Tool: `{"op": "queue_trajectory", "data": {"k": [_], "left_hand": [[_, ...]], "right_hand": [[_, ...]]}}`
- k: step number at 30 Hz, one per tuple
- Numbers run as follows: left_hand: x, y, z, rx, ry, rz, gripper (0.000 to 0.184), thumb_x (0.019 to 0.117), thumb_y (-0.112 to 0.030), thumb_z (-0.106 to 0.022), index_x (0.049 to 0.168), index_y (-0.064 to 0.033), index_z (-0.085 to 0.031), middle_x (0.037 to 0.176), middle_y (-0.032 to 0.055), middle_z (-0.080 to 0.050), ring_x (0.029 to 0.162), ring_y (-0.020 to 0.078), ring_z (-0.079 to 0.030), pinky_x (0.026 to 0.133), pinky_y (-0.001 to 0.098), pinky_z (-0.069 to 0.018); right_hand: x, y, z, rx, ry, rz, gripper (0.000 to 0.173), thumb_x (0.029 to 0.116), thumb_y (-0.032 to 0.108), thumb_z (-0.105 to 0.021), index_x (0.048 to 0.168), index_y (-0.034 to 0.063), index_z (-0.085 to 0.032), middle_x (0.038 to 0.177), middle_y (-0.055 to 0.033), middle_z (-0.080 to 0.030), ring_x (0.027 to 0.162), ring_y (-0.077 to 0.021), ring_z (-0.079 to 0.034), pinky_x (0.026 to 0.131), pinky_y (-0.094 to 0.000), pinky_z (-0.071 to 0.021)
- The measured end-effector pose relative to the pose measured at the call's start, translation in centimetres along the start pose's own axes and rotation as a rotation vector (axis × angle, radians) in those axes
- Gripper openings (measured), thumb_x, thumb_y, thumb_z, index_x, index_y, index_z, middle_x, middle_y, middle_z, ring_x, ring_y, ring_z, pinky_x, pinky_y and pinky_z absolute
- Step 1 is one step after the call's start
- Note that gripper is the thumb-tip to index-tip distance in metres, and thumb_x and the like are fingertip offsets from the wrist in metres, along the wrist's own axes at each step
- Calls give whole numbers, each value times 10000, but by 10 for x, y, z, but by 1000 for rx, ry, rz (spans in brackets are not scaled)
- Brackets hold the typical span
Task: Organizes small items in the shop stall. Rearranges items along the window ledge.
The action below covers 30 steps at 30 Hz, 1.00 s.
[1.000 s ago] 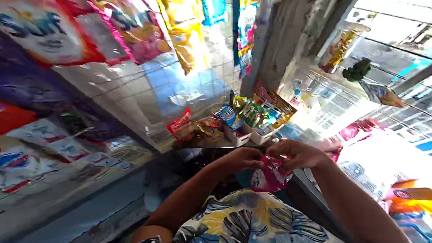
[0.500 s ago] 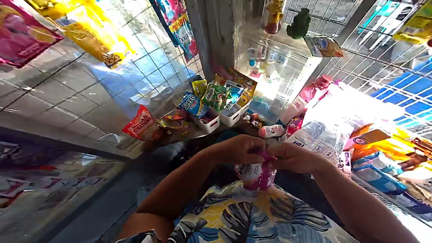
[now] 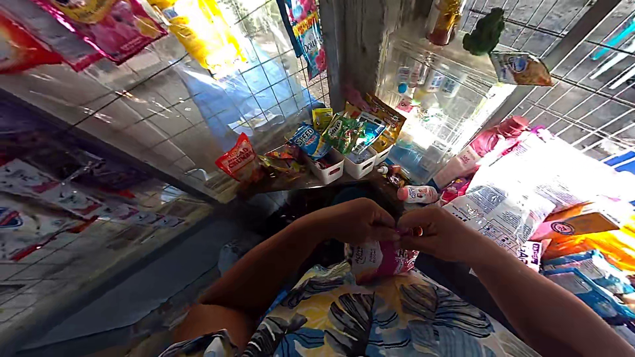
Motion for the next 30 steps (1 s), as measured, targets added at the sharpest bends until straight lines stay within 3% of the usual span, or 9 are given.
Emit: {"op": "queue_trajectory", "data": {"k": [4,8,11,14,16,19,23,30], "left_hand": [[-1,1,4,-149,-117,-118,223,1024,-106,-575,837,-55,-685,684,-111,-592,625,-85,-532,592,109,-447],[1,2,5,-231,-142,-133,191,1020,-101,-572,871,-76,-689,711,-130,-617,653,-85,-570,621,114,-488],[-1,-1,1,-155,0,-74,93,974,-157,-677,933,-78,-704,753,-118,-668,681,-85,-614,637,115,-522],[-4,-2,-7,-5,81,-52,210,990,-215,-666,857,-53,-677,678,-73,-610,614,-58,-557,569,133,-456],[-5,-2,-11,72,101,-70,243,1007,-242,-645,845,-60,-649,660,-62,-572,594,-38,-532,543,144,-432],[-5,7,-16,158,99,4,289,1007,-310,-644,845,-70,-646,649,-44,-556,576,1,-515,526,192,-416],[-5,13,-14,154,54,101,276,1012,-311,-638,875,-74,-671,666,-43,-578,590,12,-533,539,217,-436],[-11,12,-12,121,-35,107,269,1007,-302,-647,845,-88,-666,658,-58,-579,585,-6,-537,533,199,-435]], "right_hand": [[1,5,5,105,-107,96,117,945,134,-709,864,52,-730,793,83,-667,747,54,-596,694,-132,-512],[-3,2,7,163,-181,103,99,951,139,-704,914,54,-738,837,79,-682,783,33,-619,730,-158,-539],[-10,-1,1,245,-53,10,111,970,167,-688,998,62,-706,895,91,-694,828,37,-632,760,-169,-538],[-21,-2,-5,196,157,-71,160,971,217,-701,1033,72,-672,852,101,-674,768,72,-615,697,-125,-524],[-26,-7,-5,59,201,-92,205,984,260,-684,979,55,-693,782,84,-653,699,90,-571,633,-109,-475],[-33,-14,2,-97,125,-102,283,999,308,-650,846,71,-672,690,75,-591,637,74,-515,590,-144,-418],[-41,-15,14,-129,12,-170,286,991,345,-659,845,101,-691,668,108,-585,606,98,-500,559,-114,-403],[-47,-13,14,-54,-95,-200,255,973,313,-681,814,113,-688,651,136,-586,589,119,-505,539,-86,-405]]}}
Point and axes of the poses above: each hand's wrist, its own x-axis towards the middle knuckle, its own z-axis out of the back of the hand, y = z × x, the point moved 6 cm from there along x, towards the middle knuckle
